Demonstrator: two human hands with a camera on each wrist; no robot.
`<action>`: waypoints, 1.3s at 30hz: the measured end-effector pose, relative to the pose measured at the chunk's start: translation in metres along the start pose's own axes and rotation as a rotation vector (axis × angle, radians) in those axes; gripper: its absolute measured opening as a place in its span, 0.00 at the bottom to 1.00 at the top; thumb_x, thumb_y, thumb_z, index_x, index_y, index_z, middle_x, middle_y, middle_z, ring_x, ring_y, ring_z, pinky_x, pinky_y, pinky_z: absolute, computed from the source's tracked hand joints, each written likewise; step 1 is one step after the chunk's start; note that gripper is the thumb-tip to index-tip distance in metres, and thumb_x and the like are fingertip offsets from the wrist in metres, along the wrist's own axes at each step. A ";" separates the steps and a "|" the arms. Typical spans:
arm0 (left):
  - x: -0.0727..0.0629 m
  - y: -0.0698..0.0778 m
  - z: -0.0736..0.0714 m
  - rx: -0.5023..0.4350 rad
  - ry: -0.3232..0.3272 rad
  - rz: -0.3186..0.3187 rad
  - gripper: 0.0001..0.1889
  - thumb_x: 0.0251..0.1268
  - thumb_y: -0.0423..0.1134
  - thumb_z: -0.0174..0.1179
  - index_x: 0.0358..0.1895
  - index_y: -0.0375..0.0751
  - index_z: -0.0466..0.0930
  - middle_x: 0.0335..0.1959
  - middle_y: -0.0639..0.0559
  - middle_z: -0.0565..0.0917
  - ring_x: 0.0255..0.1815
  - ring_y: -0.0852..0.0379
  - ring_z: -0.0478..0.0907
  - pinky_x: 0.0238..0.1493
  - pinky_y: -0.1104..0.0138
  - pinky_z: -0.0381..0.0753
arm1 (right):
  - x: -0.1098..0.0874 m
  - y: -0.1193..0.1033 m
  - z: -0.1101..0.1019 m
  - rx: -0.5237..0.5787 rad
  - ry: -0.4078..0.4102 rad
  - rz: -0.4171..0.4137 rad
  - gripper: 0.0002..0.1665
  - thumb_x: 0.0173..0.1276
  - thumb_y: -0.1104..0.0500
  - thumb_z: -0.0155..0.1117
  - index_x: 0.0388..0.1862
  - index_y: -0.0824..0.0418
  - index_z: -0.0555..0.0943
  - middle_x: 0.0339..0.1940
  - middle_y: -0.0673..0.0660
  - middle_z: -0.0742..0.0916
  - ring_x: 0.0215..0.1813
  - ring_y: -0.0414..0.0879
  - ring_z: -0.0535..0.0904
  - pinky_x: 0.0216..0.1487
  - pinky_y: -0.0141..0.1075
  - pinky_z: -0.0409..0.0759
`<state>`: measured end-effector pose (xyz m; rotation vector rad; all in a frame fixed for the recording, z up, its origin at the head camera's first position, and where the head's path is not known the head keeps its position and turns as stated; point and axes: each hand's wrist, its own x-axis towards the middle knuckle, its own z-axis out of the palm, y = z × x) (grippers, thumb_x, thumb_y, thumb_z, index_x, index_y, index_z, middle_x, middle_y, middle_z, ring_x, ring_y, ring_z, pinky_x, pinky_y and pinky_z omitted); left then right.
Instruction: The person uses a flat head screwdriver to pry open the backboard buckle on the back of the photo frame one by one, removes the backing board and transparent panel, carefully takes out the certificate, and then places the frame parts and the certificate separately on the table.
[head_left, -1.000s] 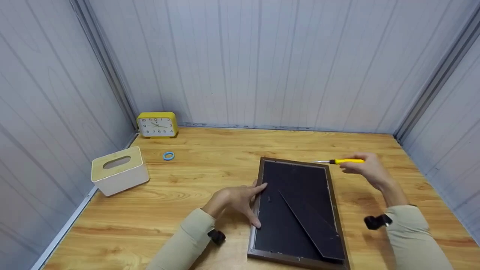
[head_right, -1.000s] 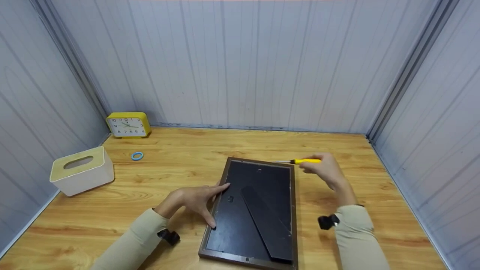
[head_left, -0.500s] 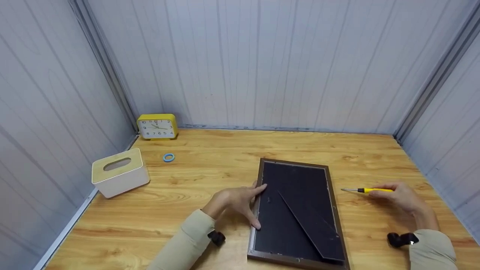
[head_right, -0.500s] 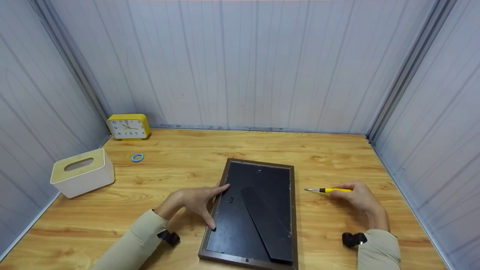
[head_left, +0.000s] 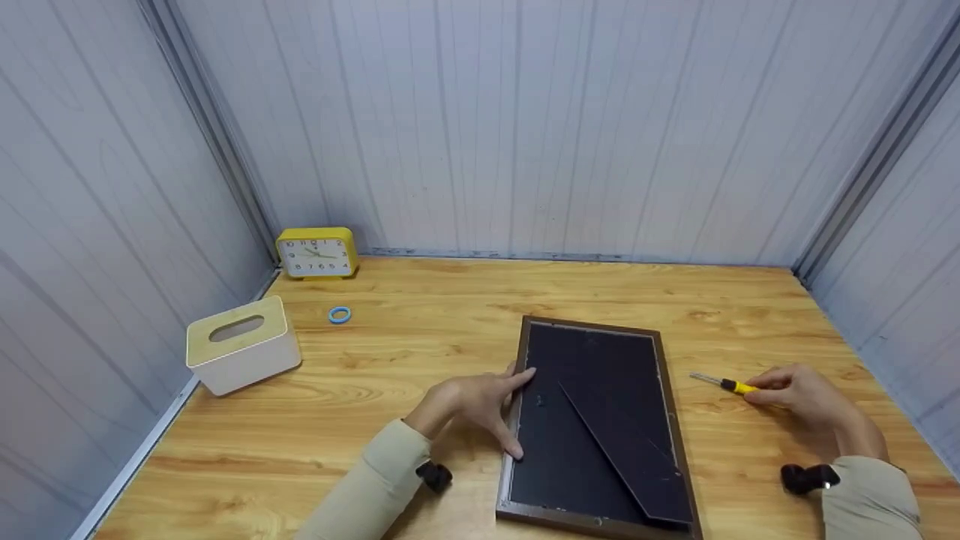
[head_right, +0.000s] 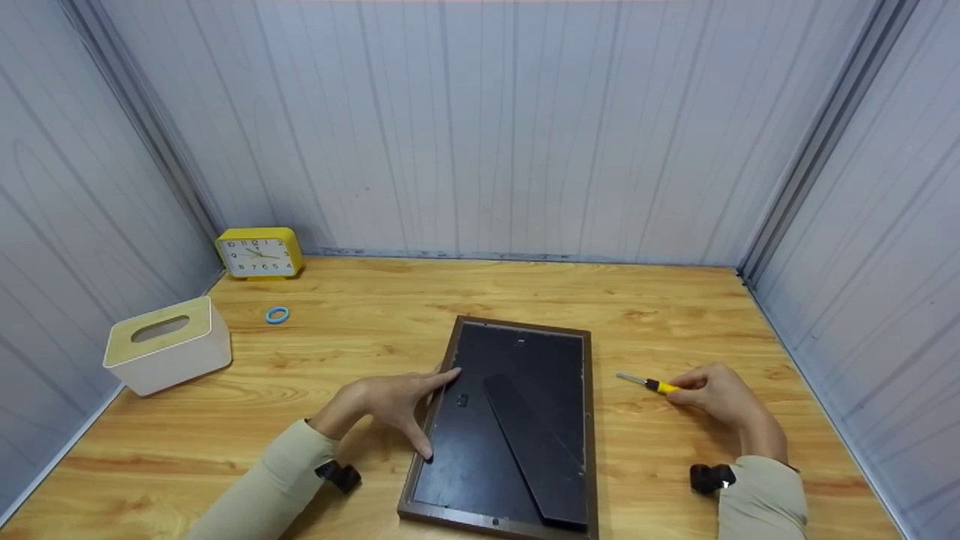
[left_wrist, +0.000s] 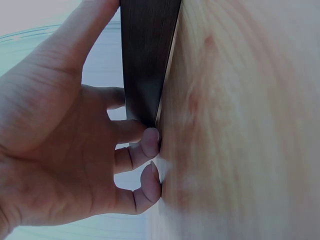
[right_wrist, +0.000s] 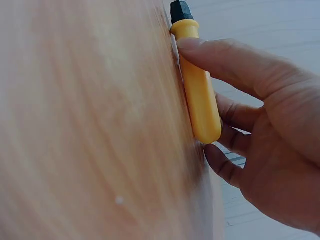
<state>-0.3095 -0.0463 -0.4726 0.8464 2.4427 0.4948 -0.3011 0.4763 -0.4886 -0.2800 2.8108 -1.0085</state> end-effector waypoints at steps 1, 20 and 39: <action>0.000 0.000 0.000 0.000 0.000 0.003 0.69 0.40 0.64 0.78 0.83 0.56 0.38 0.81 0.39 0.40 0.80 0.45 0.45 0.75 0.55 0.54 | 0.000 0.000 -0.001 0.004 -0.006 0.010 0.24 0.66 0.51 0.73 0.51 0.69 0.86 0.49 0.65 0.87 0.40 0.41 0.76 0.33 0.31 0.72; -0.017 0.021 0.002 0.227 -0.062 -0.128 0.76 0.35 0.77 0.69 0.82 0.44 0.33 0.80 0.34 0.39 0.78 0.45 0.53 0.73 0.57 0.61 | -0.003 -0.037 -0.010 -0.115 0.070 0.074 0.48 0.70 0.39 0.65 0.68 0.78 0.69 0.53 0.73 0.81 0.52 0.65 0.78 0.45 0.51 0.79; -0.024 0.020 -0.003 0.329 -0.055 -0.209 0.79 0.29 0.77 0.73 0.82 0.41 0.37 0.79 0.31 0.47 0.71 0.46 0.66 0.68 0.57 0.69 | 0.002 -0.185 0.086 -0.134 -0.261 -0.093 0.46 0.63 0.37 0.71 0.61 0.75 0.76 0.56 0.72 0.82 0.55 0.60 0.81 0.52 0.55 0.80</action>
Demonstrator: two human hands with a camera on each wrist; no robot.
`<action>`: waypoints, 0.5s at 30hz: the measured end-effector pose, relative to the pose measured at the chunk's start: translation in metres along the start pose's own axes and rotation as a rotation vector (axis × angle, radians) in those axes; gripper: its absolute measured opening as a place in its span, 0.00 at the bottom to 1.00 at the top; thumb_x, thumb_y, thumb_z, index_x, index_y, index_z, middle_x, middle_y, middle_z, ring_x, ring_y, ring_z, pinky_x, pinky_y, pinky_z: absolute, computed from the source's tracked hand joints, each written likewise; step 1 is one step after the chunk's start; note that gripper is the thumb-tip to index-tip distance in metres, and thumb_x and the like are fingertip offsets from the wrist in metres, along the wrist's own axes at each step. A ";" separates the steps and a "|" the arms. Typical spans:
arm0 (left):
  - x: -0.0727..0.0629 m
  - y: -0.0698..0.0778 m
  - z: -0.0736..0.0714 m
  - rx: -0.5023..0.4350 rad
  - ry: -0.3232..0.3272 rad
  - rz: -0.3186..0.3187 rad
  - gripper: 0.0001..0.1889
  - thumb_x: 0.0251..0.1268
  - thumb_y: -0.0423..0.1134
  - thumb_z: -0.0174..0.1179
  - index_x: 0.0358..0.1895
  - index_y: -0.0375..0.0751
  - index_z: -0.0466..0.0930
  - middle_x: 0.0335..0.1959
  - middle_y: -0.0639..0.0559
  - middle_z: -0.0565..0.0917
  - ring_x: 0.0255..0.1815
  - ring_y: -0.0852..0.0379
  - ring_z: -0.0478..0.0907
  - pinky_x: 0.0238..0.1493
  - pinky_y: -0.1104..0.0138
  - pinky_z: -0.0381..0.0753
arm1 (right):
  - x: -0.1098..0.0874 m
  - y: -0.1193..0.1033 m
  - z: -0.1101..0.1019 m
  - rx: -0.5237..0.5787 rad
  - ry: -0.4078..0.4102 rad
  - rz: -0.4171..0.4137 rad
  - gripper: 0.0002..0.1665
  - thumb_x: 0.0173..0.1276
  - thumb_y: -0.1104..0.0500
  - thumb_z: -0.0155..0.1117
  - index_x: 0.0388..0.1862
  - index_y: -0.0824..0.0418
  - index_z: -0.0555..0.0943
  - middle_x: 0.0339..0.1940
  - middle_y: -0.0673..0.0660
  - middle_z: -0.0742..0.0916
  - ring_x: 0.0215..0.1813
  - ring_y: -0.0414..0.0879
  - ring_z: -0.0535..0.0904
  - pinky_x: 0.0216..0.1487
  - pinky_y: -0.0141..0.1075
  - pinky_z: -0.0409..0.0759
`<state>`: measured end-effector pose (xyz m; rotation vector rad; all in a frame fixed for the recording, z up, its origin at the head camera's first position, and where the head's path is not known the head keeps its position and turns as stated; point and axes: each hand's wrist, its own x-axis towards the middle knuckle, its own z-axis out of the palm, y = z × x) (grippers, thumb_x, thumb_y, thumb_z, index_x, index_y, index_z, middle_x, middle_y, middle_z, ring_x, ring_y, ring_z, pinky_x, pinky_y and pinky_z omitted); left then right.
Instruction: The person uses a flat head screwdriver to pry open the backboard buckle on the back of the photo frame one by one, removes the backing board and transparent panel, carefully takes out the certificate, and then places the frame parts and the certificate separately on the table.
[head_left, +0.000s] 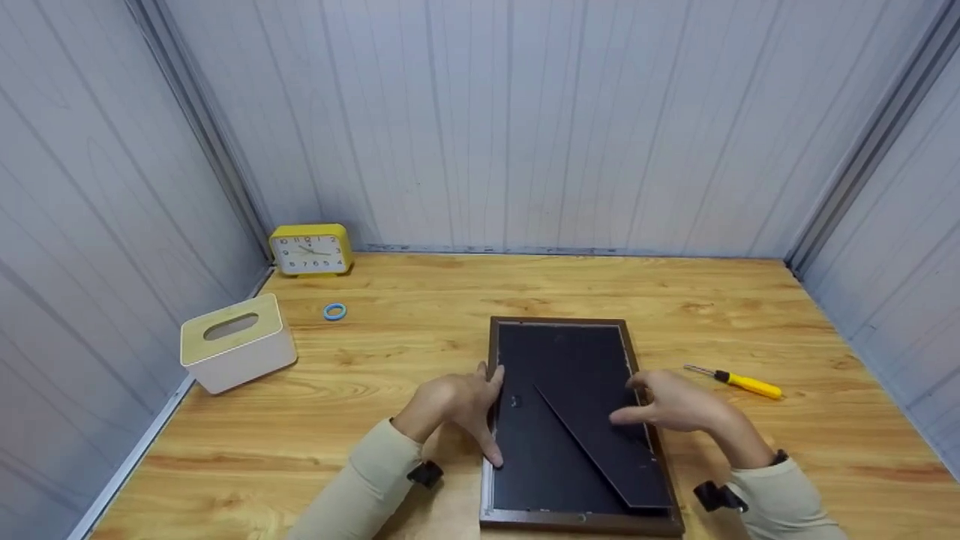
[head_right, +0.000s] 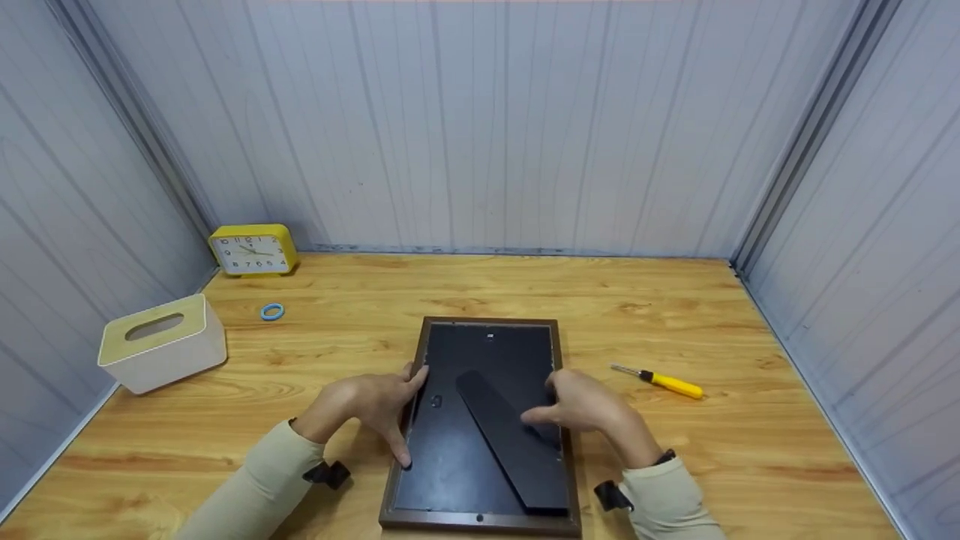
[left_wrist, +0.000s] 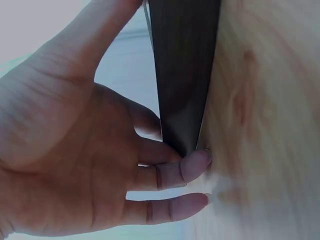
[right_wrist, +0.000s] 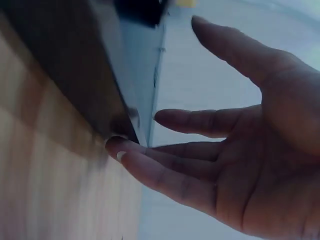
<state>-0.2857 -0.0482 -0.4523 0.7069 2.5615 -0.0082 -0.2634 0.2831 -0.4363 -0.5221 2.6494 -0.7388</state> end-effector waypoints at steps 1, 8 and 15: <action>0.000 -0.002 0.000 0.002 -0.007 -0.010 0.79 0.29 0.76 0.73 0.82 0.41 0.36 0.79 0.31 0.47 0.72 0.45 0.64 0.68 0.56 0.69 | 0.001 -0.004 0.004 0.009 -0.001 0.000 0.47 0.61 0.37 0.72 0.61 0.76 0.76 0.56 0.72 0.82 0.54 0.59 0.81 0.52 0.54 0.80; -0.002 -0.016 -0.001 -0.031 -0.054 -0.039 0.79 0.31 0.76 0.73 0.81 0.41 0.32 0.80 0.32 0.43 0.77 0.45 0.56 0.71 0.56 0.64 | 0.002 -0.030 0.027 0.065 -0.004 0.093 0.53 0.53 0.34 0.77 0.61 0.74 0.75 0.54 0.68 0.82 0.38 0.48 0.81 0.42 0.45 0.81; -0.002 -0.019 -0.002 -0.058 -0.045 -0.040 0.79 0.31 0.75 0.74 0.82 0.42 0.32 0.80 0.34 0.44 0.76 0.45 0.58 0.70 0.57 0.65 | 0.001 -0.042 0.040 -0.008 0.024 0.154 0.47 0.47 0.31 0.79 0.47 0.69 0.77 0.36 0.60 0.80 0.31 0.46 0.75 0.33 0.39 0.74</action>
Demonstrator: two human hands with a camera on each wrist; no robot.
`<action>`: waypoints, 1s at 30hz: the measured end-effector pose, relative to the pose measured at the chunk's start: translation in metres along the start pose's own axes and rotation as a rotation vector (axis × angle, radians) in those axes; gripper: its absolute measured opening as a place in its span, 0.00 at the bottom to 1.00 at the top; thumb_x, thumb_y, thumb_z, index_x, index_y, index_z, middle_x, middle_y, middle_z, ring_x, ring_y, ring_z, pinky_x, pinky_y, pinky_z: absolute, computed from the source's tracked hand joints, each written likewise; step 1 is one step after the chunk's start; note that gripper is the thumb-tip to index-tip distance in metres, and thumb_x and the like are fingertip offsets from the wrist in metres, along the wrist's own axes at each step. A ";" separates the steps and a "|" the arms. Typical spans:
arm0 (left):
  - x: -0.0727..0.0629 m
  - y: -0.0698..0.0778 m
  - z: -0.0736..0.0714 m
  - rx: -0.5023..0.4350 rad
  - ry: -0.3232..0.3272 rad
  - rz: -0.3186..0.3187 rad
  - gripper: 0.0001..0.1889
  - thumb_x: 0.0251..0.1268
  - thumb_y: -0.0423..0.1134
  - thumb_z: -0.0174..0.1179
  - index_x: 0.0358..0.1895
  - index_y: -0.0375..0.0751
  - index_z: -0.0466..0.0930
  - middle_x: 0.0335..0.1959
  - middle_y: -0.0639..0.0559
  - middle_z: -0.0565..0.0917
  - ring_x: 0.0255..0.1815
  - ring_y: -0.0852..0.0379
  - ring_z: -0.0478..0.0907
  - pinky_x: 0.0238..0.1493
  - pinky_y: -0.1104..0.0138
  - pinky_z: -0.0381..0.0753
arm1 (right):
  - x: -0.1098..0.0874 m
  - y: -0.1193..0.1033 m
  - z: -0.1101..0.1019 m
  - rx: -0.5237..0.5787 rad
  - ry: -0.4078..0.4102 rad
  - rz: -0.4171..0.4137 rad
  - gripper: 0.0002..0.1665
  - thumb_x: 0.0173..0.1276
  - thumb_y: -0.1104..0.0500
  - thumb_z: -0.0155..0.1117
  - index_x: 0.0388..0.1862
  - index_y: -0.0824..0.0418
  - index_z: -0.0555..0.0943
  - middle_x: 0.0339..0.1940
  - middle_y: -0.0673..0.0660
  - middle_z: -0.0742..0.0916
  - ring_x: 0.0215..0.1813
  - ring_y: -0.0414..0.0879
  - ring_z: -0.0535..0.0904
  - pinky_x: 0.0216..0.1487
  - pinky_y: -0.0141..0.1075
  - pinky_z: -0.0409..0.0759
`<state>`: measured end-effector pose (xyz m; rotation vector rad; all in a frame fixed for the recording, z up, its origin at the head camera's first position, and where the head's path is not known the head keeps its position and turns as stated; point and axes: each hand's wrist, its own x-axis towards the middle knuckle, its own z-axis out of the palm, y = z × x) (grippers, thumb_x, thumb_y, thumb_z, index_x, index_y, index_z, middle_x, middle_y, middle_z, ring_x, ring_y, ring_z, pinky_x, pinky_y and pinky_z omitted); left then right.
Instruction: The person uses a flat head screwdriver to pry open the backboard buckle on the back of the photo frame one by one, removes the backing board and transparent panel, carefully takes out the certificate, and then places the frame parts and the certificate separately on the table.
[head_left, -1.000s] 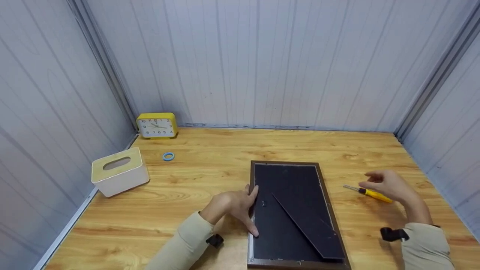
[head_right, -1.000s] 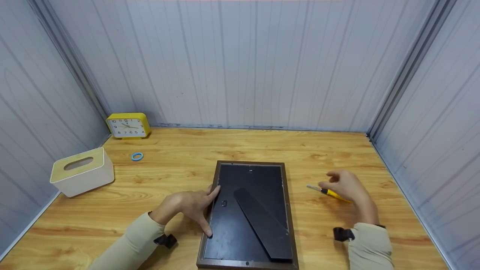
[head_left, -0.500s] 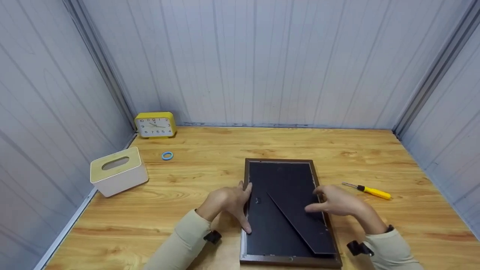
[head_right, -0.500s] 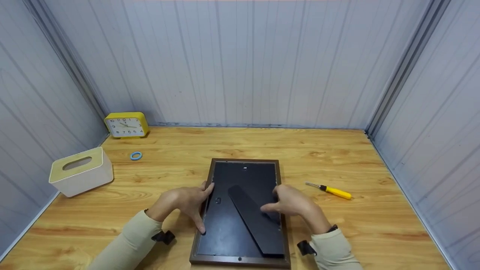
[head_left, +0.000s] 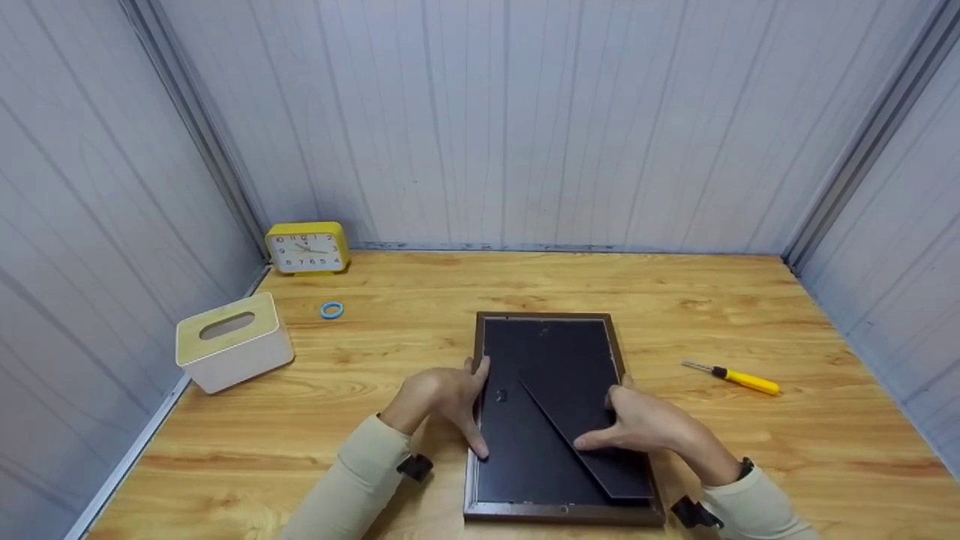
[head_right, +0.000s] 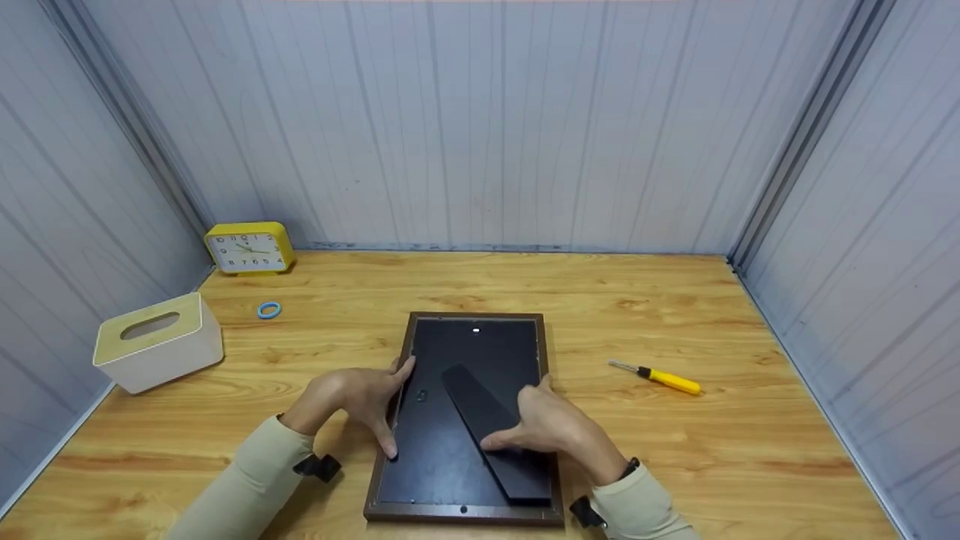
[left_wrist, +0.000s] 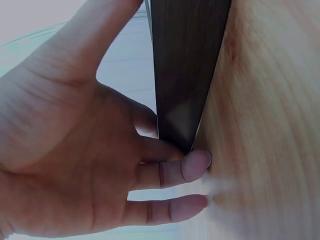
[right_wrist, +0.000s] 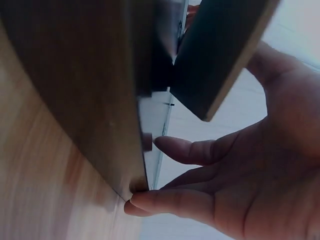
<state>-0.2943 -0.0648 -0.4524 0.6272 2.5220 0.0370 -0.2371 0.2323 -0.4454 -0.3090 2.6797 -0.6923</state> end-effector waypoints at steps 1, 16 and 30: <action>0.000 0.000 0.000 0.003 0.001 -0.004 0.79 0.31 0.74 0.74 0.82 0.42 0.32 0.80 0.34 0.44 0.76 0.45 0.58 0.70 0.57 0.65 | 0.000 -0.001 0.001 -0.005 -0.001 0.003 0.47 0.47 0.31 0.79 0.46 0.68 0.77 0.36 0.61 0.80 0.30 0.46 0.74 0.31 0.39 0.73; -0.001 0.000 -0.001 -0.031 0.022 -0.012 0.80 0.29 0.72 0.76 0.82 0.40 0.33 0.80 0.33 0.46 0.75 0.47 0.60 0.71 0.57 0.65 | 0.003 -0.009 0.011 -0.159 -0.012 -0.008 0.70 0.46 0.24 0.73 0.67 0.80 0.68 0.69 0.91 0.54 0.64 0.73 0.71 0.57 0.57 0.77; 0.001 -0.008 -0.003 0.033 0.017 0.035 0.80 0.32 0.72 0.76 0.80 0.34 0.30 0.80 0.36 0.49 0.73 0.51 0.63 0.70 0.62 0.65 | 0.005 -0.004 -0.004 -0.128 -0.019 -0.106 0.41 0.50 0.27 0.72 0.40 0.63 0.78 0.29 0.54 0.78 0.30 0.47 0.73 0.32 0.40 0.72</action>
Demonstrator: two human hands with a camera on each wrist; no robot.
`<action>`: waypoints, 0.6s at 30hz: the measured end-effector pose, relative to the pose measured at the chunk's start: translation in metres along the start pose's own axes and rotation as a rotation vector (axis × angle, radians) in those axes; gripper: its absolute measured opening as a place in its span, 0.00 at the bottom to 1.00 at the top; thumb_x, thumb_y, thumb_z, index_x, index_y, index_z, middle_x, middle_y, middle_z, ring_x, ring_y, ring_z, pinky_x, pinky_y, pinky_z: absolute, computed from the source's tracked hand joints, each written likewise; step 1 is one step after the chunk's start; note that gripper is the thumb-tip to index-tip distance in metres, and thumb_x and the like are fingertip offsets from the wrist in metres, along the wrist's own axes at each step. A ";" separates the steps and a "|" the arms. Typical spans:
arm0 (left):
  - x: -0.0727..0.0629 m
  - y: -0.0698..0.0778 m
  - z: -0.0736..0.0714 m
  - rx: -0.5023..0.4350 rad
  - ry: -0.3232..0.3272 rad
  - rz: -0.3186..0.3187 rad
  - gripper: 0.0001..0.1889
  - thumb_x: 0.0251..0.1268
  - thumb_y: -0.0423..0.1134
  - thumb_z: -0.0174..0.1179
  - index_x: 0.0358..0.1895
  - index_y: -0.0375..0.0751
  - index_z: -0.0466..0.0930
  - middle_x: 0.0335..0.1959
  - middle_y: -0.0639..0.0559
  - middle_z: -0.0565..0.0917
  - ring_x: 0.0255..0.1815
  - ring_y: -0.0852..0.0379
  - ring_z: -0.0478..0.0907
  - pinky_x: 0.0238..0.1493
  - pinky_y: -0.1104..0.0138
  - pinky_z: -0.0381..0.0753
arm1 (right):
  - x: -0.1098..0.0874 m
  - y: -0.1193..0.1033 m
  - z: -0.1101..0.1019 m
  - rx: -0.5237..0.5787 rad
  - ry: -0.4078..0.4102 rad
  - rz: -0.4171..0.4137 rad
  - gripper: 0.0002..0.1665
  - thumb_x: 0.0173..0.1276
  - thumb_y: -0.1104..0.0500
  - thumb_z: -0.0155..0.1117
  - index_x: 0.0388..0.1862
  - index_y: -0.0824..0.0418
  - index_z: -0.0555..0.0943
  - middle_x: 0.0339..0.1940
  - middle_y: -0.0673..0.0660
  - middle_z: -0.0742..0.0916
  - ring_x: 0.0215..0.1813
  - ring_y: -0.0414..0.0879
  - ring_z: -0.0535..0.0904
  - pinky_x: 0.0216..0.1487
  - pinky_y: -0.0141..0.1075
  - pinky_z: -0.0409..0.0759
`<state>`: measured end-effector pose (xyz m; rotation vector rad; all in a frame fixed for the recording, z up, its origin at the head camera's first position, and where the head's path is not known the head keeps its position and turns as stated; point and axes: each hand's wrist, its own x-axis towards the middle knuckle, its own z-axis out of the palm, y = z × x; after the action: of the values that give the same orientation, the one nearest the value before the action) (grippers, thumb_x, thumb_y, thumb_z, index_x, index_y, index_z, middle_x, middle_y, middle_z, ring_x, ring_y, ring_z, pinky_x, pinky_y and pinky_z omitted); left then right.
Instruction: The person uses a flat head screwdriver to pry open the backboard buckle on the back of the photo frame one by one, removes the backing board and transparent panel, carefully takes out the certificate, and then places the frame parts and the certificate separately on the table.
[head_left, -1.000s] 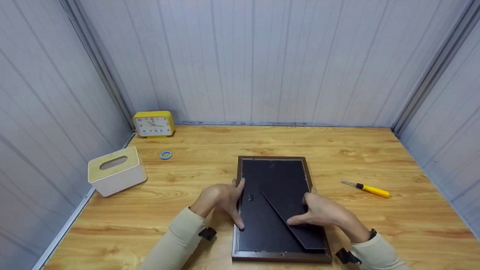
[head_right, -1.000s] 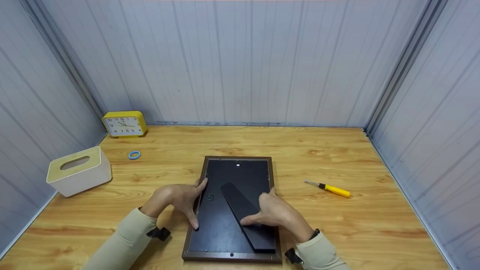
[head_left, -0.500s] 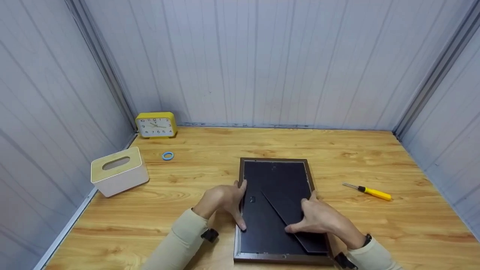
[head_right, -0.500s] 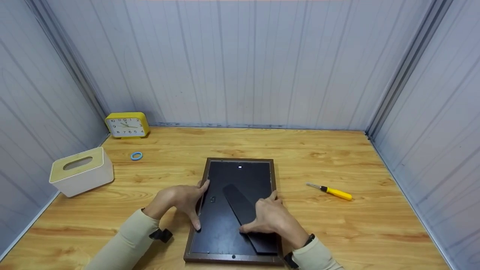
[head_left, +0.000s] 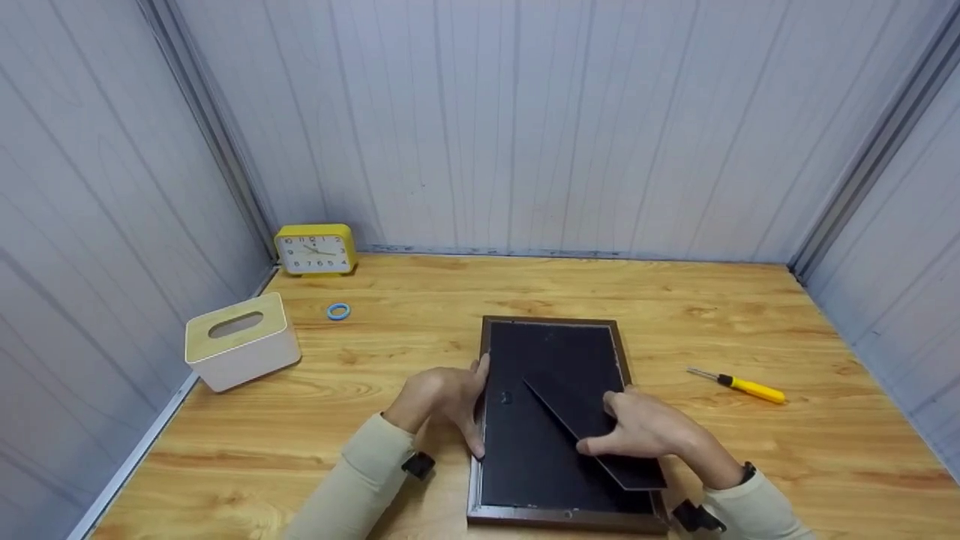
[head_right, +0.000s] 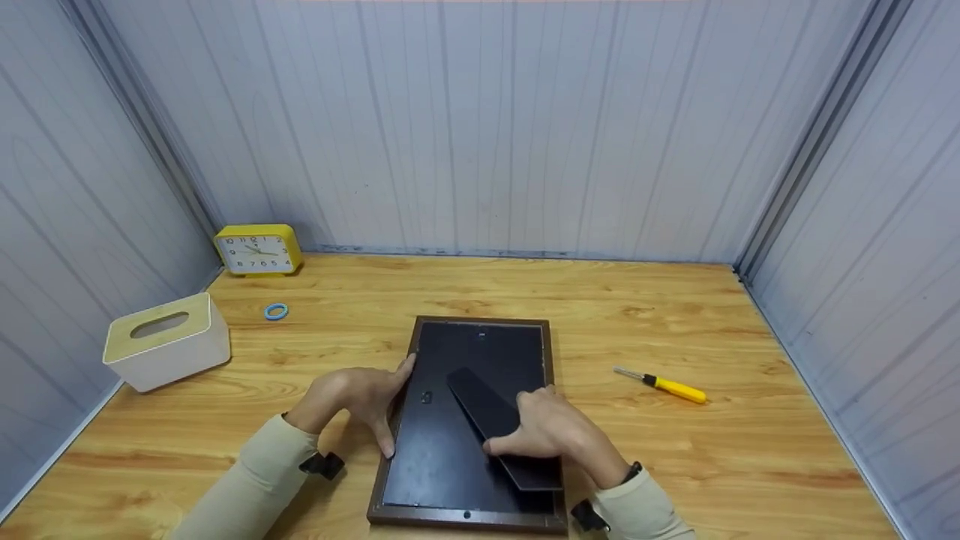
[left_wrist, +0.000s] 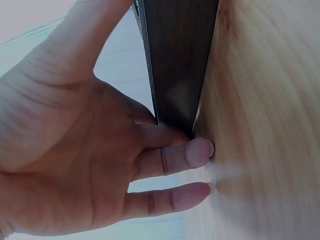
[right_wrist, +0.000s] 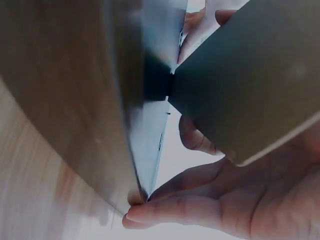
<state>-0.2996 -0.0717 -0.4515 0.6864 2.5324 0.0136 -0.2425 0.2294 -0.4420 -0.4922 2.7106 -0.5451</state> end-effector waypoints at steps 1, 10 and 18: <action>0.000 -0.002 0.000 -0.010 -0.001 0.014 0.80 0.33 0.71 0.76 0.80 0.34 0.30 0.80 0.36 0.49 0.73 0.51 0.63 0.71 0.62 0.64 | -0.001 0.001 -0.001 0.005 0.003 -0.013 0.41 0.50 0.27 0.71 0.39 0.62 0.77 0.27 0.54 0.77 0.29 0.46 0.72 0.31 0.40 0.70; 0.008 -0.030 -0.004 -0.476 0.238 0.270 0.31 0.68 0.36 0.63 0.73 0.34 0.65 0.58 0.39 0.78 0.44 0.51 0.78 0.47 0.61 0.78 | -0.004 0.007 -0.002 0.070 0.009 -0.055 0.37 0.53 0.29 0.72 0.31 0.61 0.74 0.22 0.49 0.70 0.24 0.43 0.65 0.25 0.35 0.62; 0.032 -0.037 0.006 -1.453 0.030 0.229 0.14 0.70 0.29 0.51 0.55 0.27 0.71 0.39 0.37 0.85 0.34 0.46 0.85 0.43 0.54 0.86 | -0.004 0.002 0.000 0.030 0.015 0.001 0.40 0.50 0.28 0.73 0.36 0.62 0.77 0.28 0.54 0.74 0.28 0.46 0.70 0.28 0.38 0.68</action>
<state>-0.3375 -0.0896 -0.4768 0.2997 1.7291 1.6940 -0.2394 0.2331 -0.4414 -0.4814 2.7127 -0.5910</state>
